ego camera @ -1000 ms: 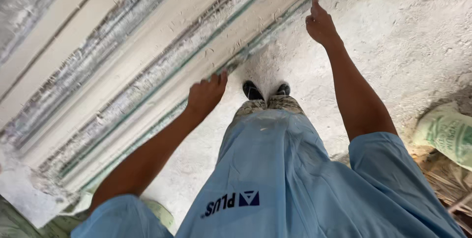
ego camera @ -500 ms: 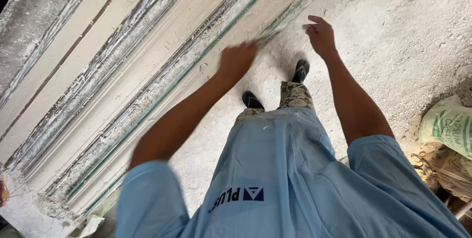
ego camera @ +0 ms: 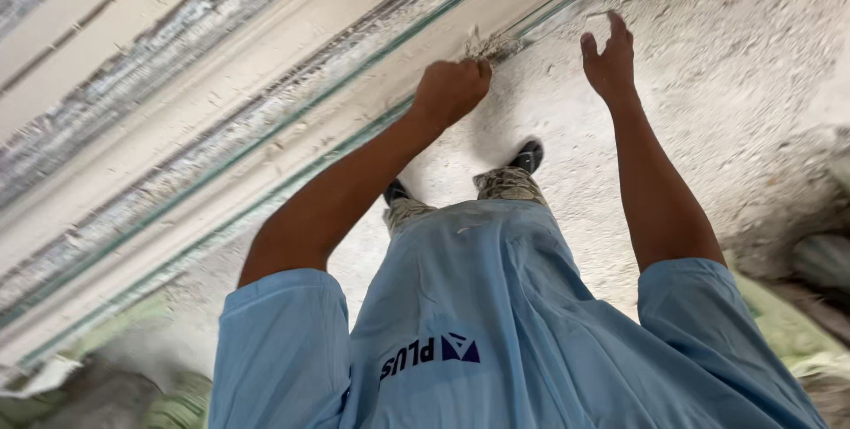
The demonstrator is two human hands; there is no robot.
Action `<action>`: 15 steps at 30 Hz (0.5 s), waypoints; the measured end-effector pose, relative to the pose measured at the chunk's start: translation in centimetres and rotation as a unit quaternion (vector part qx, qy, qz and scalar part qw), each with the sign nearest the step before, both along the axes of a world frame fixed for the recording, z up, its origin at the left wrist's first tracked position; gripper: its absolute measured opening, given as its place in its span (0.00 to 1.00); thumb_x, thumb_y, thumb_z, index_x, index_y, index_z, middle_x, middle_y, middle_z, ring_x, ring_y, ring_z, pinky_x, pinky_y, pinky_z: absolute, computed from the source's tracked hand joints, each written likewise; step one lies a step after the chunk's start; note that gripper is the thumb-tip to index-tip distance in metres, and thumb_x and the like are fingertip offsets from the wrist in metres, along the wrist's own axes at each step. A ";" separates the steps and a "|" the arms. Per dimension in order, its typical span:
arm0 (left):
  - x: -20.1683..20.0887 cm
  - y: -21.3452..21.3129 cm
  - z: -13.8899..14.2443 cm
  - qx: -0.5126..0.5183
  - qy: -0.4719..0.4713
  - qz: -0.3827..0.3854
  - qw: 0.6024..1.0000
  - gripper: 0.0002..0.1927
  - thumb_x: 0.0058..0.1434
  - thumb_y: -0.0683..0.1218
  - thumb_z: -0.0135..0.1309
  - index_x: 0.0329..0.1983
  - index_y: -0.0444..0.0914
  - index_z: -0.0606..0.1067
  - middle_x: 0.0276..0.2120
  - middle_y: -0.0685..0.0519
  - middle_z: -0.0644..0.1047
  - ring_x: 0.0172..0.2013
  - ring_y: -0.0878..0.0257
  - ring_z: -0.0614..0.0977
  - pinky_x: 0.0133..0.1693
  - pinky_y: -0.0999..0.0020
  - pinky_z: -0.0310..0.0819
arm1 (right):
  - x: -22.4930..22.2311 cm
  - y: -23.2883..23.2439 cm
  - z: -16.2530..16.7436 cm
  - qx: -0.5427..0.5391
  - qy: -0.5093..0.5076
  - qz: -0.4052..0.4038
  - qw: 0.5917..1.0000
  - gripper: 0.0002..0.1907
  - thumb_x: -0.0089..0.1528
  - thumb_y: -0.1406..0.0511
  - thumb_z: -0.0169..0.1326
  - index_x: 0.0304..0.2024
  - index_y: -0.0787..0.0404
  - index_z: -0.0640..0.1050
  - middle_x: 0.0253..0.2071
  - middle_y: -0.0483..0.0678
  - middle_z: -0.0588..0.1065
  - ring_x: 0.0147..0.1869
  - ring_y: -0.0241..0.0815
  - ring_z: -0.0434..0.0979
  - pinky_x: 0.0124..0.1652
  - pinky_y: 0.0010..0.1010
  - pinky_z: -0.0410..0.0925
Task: The person scrapes dried plaster residue off long decorative molding strips laid on a rack, using a small hand scraper along the grooves. They then brush the strips with a green hand brush, carry the cleaned moldings, and lean them against a storage rack with other plaster ornaments.
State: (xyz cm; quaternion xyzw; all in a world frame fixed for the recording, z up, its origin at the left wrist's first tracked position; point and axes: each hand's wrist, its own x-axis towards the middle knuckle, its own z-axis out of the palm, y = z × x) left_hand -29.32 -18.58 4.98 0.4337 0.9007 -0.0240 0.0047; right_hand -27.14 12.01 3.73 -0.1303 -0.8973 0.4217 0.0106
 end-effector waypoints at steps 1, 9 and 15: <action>-0.9 1.2 -1.1 0.007 0.002 0.013 1.000 0.17 0.68 0.44 0.50 0.59 0.36 0.74 0.32 0.49 0.81 0.23 0.56 0.81 0.20 0.58 0.73 | -1.7 1.7 0.4 0.029 0.000 0.014 0.999 0.37 0.78 0.57 0.54 0.79 0.61 0.50 0.78 0.69 0.51 0.77 0.70 0.59 0.69 0.53 0.62; 8.4 -13.5 2.8 -0.120 0.017 0.092 0.988 0.26 0.67 0.44 0.51 0.70 0.42 0.69 0.35 0.51 0.80 0.16 0.68 0.75 0.12 0.72 0.65 | -9.1 8.9 0.8 0.146 -0.073 0.053 0.985 0.45 0.77 0.50 0.57 0.82 0.56 0.44 0.78 0.77 0.36 0.80 0.77 0.45 0.68 0.61 0.60; 1.9 1.6 2.9 0.010 -0.060 0.126 0.990 0.21 0.69 0.48 0.47 0.64 0.44 0.73 0.24 0.50 0.80 0.13 0.59 0.74 0.12 0.61 0.64 | -9.9 8.7 -1.0 0.151 -0.079 0.053 0.984 0.44 0.75 0.49 0.53 0.81 0.54 0.45 0.80 0.77 0.33 0.81 0.75 0.54 0.66 0.57 0.68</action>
